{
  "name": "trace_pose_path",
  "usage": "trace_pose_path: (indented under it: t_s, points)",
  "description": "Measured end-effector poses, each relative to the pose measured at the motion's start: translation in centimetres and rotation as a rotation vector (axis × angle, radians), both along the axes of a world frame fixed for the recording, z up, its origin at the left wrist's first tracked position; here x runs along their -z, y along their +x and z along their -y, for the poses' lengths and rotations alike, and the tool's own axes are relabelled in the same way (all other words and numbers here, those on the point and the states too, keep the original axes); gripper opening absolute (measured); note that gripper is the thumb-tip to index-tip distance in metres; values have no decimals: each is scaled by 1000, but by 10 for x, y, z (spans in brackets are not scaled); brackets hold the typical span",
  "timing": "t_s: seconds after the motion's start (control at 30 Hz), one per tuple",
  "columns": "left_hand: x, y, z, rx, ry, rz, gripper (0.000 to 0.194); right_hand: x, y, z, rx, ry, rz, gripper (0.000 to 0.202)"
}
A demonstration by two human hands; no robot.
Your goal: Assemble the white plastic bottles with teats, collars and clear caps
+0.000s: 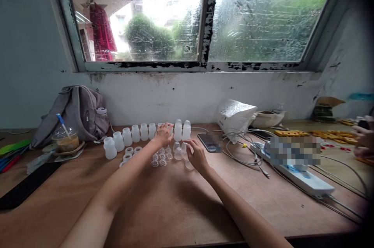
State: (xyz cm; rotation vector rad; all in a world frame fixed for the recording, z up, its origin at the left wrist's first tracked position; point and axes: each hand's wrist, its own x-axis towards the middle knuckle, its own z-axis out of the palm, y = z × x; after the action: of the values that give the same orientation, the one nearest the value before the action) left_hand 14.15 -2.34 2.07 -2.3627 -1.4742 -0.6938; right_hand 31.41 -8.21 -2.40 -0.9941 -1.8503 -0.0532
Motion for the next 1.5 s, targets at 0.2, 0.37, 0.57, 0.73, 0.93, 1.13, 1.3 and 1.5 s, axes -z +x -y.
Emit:
trace_pose_path:
  t_s: [0.2,0.37,0.57,0.73,0.93,1.13,1.3,1.5]
  points:
    - [-2,43,-46,-103,-56,54,55,0,22,-13,127,-7,-50,28]
    - [4,52,-56,-84,-38,120,41,1,21,-13,124,7,-35,29]
    - [1,49,-37,-24,26,220,33,-4,20,-10,103,21,-56,27]
    - [-9,32,4,58,147,304,34,-9,17,-7,71,-16,-183,23]
    - [-8,0,70,312,278,425,35,-16,2,5,-5,-27,-260,21]
    - [21,-16,124,413,169,534,36,-16,-12,20,-91,-19,-210,19]
    - [51,-20,136,421,72,561,41,-10,-14,16,-21,-44,-22,23]
    - [61,-22,135,385,-159,762,53,5,-15,3,131,-89,353,32]
